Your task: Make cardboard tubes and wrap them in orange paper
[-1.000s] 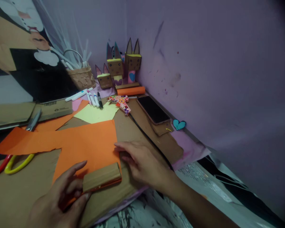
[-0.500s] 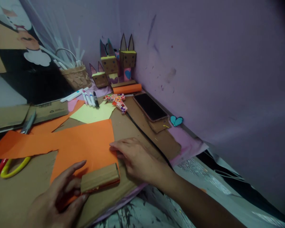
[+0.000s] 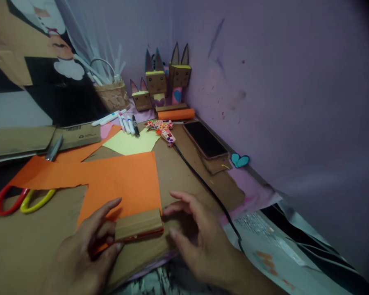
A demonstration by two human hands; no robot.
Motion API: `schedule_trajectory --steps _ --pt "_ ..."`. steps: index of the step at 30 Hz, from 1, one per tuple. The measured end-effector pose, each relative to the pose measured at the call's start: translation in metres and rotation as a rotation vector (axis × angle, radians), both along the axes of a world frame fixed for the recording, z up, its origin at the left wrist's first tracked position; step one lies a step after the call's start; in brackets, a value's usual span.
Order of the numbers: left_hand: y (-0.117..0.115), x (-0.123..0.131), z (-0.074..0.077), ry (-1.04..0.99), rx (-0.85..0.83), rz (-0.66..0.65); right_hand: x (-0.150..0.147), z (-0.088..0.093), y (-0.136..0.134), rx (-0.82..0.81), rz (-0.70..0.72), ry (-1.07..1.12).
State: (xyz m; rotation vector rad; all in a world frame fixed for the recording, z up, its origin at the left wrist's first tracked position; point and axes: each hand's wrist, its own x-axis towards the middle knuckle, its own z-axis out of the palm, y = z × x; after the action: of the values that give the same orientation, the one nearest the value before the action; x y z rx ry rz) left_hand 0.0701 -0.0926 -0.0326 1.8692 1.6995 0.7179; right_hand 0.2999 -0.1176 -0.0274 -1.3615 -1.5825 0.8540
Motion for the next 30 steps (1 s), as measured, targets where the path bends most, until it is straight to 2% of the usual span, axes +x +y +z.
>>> schedule_trajectory --steps 4,9,17,30 --pt "0.0 -0.001 -0.002 -0.017 -0.057 -0.062 -0.015 0.0 -0.011 -0.071 -0.01 -0.093" --pt "0.0 -0.006 -0.005 -0.005 -0.087 -0.113 -0.028 -0.008 -0.011 -0.027 -0.041 -0.136" --pt "0.001 -0.005 -0.006 0.033 -0.059 -0.119 -0.033 -0.015 -0.008 0.059 -0.154 -0.152" --pt "0.0 -0.001 0.0 0.043 -0.048 -0.122 -0.034 -0.015 -0.005 0.006 -0.171 -0.137"
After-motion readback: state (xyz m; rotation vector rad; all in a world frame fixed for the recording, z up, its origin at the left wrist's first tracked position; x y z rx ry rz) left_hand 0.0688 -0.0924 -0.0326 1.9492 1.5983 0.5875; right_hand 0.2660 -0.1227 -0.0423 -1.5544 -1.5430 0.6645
